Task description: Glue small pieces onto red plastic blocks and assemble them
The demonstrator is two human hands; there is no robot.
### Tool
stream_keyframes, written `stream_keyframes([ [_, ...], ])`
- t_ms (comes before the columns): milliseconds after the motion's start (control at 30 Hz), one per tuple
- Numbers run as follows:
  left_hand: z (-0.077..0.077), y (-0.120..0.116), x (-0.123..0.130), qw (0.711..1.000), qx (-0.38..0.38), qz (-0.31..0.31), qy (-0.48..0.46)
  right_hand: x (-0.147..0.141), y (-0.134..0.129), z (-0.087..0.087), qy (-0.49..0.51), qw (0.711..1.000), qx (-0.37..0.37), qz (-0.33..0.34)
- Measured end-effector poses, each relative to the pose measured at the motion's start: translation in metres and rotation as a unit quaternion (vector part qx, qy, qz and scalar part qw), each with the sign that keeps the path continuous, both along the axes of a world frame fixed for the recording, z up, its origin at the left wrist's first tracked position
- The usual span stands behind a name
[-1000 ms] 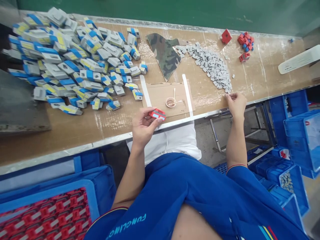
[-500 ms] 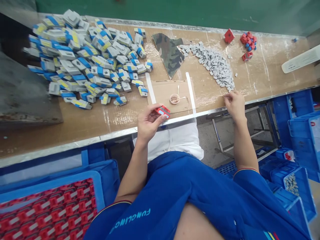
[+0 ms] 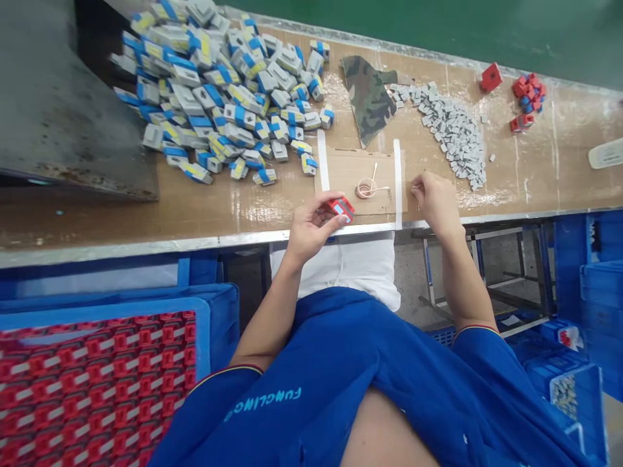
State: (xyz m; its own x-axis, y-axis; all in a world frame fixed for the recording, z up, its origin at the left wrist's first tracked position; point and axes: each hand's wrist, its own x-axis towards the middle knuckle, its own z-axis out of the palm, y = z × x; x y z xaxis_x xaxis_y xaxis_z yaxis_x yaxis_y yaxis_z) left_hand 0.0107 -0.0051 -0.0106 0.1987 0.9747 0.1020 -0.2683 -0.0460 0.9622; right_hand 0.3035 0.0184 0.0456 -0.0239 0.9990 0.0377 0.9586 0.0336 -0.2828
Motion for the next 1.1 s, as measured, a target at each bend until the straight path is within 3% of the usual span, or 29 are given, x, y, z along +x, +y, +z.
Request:
stream_keyframes([
  [233, -0.005, 0.003, 0.0, 0.999, 0.018, -0.003, -0.042, -0.009, -0.003, -0.016, 0.148, 0.984, 0.098, 0.006],
  [333, -0.008, 0.003, -0.001, 0.997, 0.039, -0.008, -0.061, -0.017, -0.013, -0.017, 0.223, 0.964, 0.145, -0.018],
  [467, -0.002, -0.01, -0.002, 0.998, 0.017, -0.029, -0.059, -0.048, -0.048, 0.004, 0.378, 0.916, 0.13, -0.03],
  [600, 0.014, -0.03, 0.002, 0.998, -0.003, -0.029, -0.048, -0.09, -0.082, 0.028, 0.458, 0.885, 0.087, 0.013],
  [767, 0.03, -0.047, 0.009, 0.999, 0.03, -0.006, -0.035, -0.118, -0.091, 0.032, 0.501, 0.861, 0.087, 0.026],
  [900, 0.032, -0.053, 0.011, 0.997, 0.073, 0.009, -0.029, -0.123, -0.094, 0.031, 0.504, 0.858, 0.095, 0.025],
  [1100, 0.032, -0.056, 0.006, 0.994, 0.11, 0.016, 0.015, -0.123, -0.098, 0.04, 0.425, 0.895, 0.128, 0.049],
])
